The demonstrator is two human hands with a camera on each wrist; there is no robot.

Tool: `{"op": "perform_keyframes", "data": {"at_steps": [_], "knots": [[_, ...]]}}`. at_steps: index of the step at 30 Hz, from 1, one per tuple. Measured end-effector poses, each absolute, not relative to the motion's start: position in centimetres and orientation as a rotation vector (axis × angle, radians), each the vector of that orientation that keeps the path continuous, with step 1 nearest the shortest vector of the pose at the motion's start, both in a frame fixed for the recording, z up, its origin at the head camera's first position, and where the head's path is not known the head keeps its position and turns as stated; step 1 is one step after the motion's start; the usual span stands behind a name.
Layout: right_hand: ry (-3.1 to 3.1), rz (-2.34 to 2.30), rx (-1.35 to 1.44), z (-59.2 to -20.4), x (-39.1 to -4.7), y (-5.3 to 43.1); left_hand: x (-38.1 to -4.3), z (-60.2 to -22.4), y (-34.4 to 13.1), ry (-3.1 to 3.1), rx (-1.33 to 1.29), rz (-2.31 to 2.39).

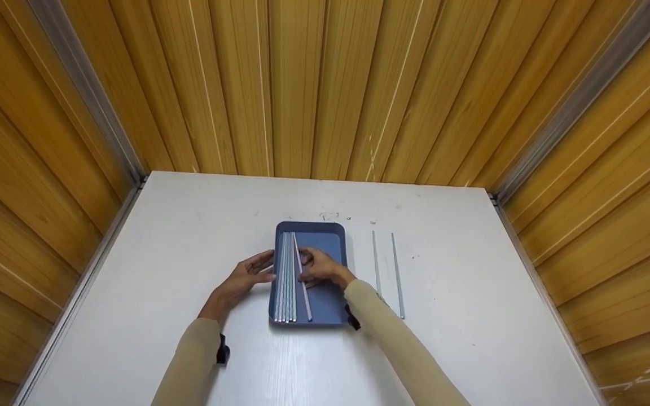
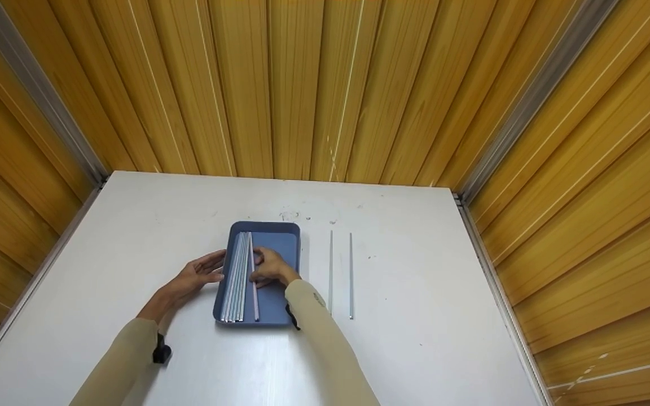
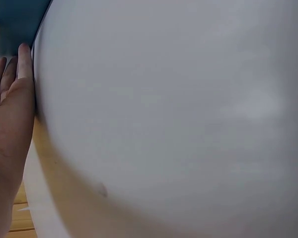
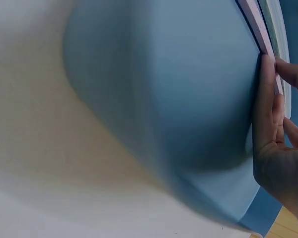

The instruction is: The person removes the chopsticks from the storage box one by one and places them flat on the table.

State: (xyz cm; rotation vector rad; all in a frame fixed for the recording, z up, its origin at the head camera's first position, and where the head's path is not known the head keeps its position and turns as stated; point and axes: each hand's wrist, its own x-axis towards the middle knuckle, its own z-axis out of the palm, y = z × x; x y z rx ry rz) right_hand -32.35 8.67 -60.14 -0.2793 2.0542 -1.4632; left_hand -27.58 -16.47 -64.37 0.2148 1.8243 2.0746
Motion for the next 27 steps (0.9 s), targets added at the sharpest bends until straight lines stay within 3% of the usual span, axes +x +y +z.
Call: {"op": "perform_keyframes", "data": {"at_steps": [27], "knots": [[1.794, -1.612, -0.086, -58.6, -33.0, 10.5, -27.5, -64.2, -16.4, 1.825, 0.176, 2.089]]}}
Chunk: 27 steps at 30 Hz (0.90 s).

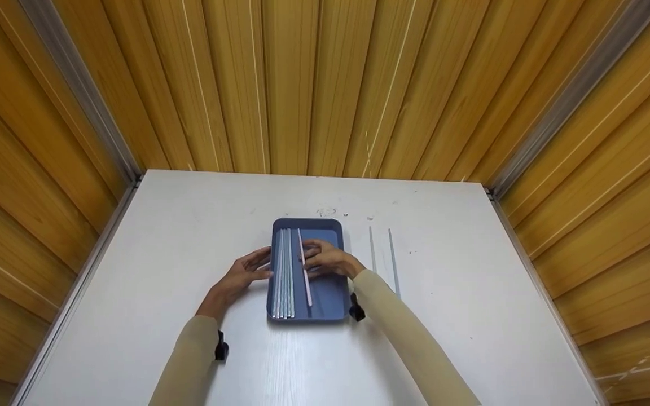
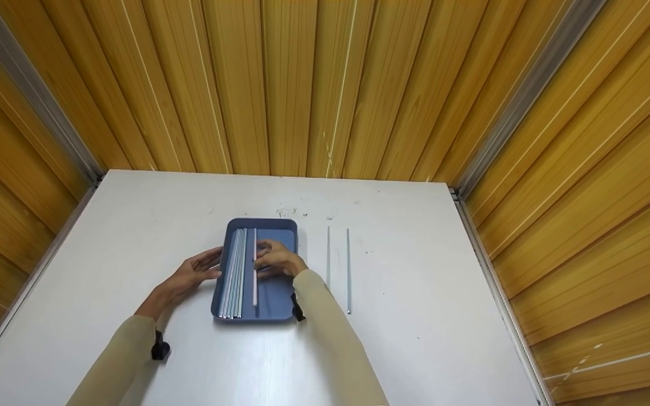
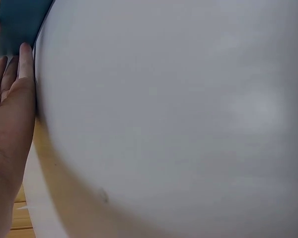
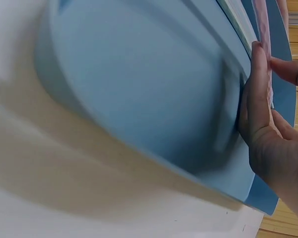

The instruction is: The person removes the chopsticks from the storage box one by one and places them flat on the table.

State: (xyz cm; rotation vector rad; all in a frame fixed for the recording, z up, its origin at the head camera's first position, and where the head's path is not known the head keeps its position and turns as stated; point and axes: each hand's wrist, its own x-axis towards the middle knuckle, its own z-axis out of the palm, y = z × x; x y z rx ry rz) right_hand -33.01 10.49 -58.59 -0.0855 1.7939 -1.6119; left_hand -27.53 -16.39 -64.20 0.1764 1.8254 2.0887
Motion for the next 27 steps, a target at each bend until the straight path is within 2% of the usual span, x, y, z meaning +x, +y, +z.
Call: {"op": "perform_keyframes", "data": {"at_steps": [15, 27], "knots": [[1.786, -1.624, -0.169, -57.0, -33.2, 11.5, -27.6, -64.5, -16.3, 1.854, 0.209, 2.044], [1.890, -1.587, -0.208, -54.0, -33.1, 14.7, -27.7, -64.5, -16.1, 1.825, 0.256, 2.063]]}}
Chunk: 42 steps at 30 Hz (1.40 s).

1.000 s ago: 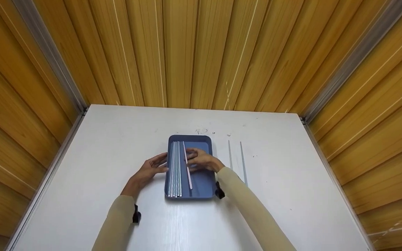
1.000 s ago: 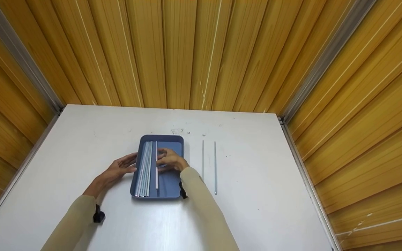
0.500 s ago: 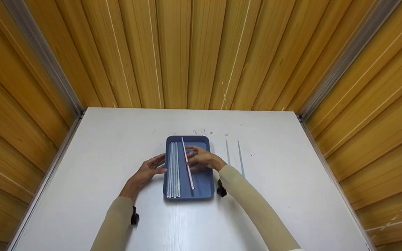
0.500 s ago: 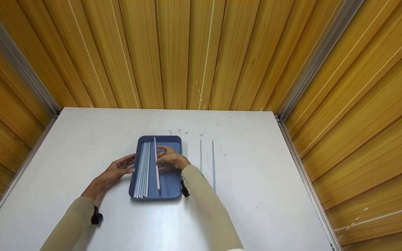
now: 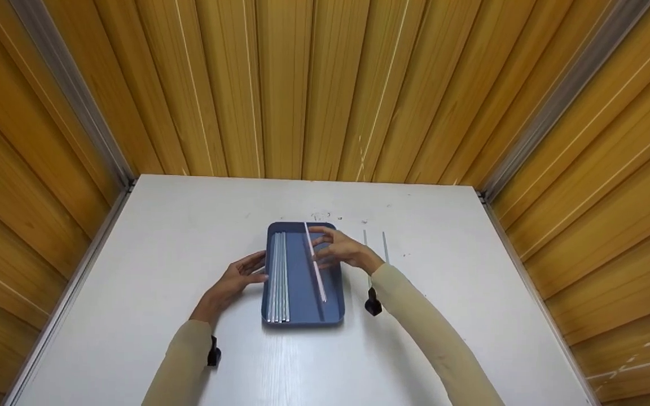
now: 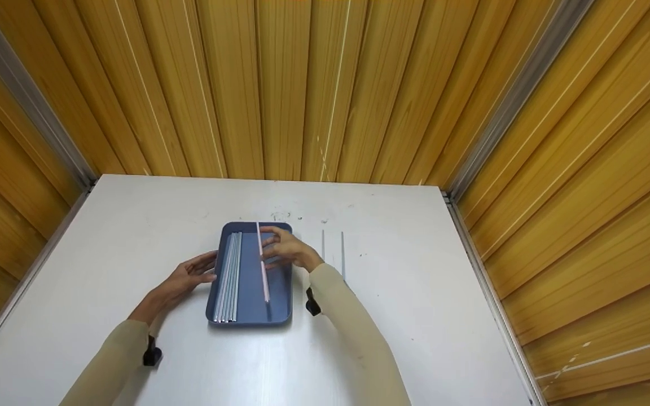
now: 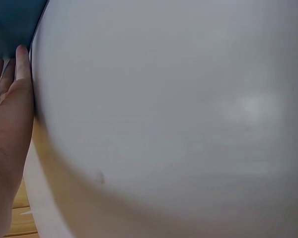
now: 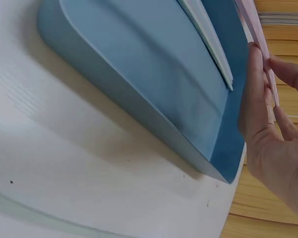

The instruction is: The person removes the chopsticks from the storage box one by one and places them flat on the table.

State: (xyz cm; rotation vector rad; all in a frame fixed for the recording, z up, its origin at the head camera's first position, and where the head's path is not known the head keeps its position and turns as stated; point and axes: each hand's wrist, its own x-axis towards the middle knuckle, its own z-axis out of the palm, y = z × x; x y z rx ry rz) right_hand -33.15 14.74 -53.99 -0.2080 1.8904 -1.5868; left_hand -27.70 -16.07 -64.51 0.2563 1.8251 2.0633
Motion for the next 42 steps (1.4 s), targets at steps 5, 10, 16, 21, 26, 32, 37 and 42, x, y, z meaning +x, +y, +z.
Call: {"op": "perform_keyframes", "data": {"at_steps": [5, 10, 16, 21, 26, 32, 37, 42], "knots": [[1.917, -1.583, -0.243, -52.8, -33.0, 16.5, -27.8, -64.3, -15.9, 1.843, 0.249, 2.048], [1.912, -1.596, -0.245, -52.2, -32.7, 18.9, -27.7, -64.1, -15.7, 1.855, 0.201, 2.047], [1.927, -1.601, -0.204, -52.0, -32.0, 22.6, -27.2, -64.1, -15.7, 1.861, 0.179, 2.032], [1.967, -1.590, -0.145, -51.9, -31.6, 25.6, -26.8, -63.9, -16.0, 1.868, 0.189, 2.024], [2.016, -1.569, -0.096, -51.8, -31.3, 28.1, -26.9, -63.7, -16.3, 1.864, 0.203, 2.027], [2.031, -1.561, -0.055, -52.1, -30.9, 31.0, -26.9, -64.0, -16.1, 1.863, 0.213, 2.031], [2.045, -1.546, -0.035, -52.5, -30.4, 32.9, -26.7, -64.2, -15.9, 1.864, 0.216, 2.038], [2.058, -1.525, -0.020, -52.8, -30.3, 34.5, -26.4, -63.9, -16.0, 1.854, 0.198, 2.054]]}}
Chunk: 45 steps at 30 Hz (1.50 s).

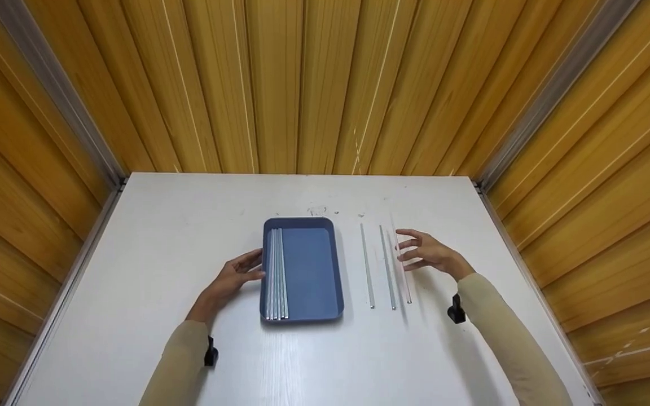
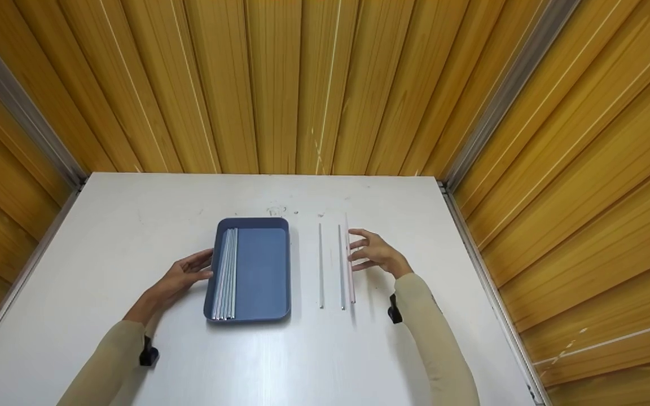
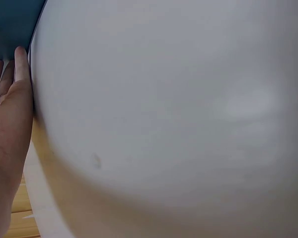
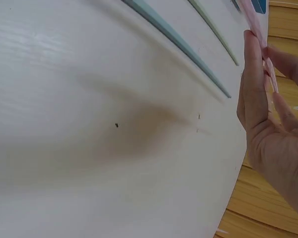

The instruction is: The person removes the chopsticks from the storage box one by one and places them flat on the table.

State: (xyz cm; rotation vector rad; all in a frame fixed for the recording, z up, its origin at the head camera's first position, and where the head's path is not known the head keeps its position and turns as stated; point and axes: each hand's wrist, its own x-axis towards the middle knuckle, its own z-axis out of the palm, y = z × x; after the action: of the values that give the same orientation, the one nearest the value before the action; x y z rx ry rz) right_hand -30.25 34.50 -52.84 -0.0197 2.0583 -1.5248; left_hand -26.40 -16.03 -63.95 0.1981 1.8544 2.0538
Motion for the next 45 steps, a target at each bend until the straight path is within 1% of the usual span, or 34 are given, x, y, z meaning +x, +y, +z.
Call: {"op": "perform_keyframes", "data": {"at_steps": [9, 15, 26, 33, 45], "knots": [[2.102, -1.468, 0.021, -53.3, -30.5, 37.1, -26.8, -64.0, -16.0, 1.871, 0.177, 2.048], [2.133, -1.421, 0.050, -54.0, -30.2, 37.9, -26.8, -64.0, -16.0, 1.873, 0.174, 2.056], [2.154, -1.368, 0.034, -55.8, -30.0, 37.1, -26.8, -64.1, -15.8, 1.856, 0.202, 2.060], [2.135, -1.391, 0.063, -56.7, -30.1, 36.2, -26.6, -64.3, -15.9, 1.873, 0.158, 2.060], [2.250, -1.404, 0.045, -57.5, -30.2, 35.9, -26.4, -64.1, -15.8, 1.908, 0.212, 2.043]]}}
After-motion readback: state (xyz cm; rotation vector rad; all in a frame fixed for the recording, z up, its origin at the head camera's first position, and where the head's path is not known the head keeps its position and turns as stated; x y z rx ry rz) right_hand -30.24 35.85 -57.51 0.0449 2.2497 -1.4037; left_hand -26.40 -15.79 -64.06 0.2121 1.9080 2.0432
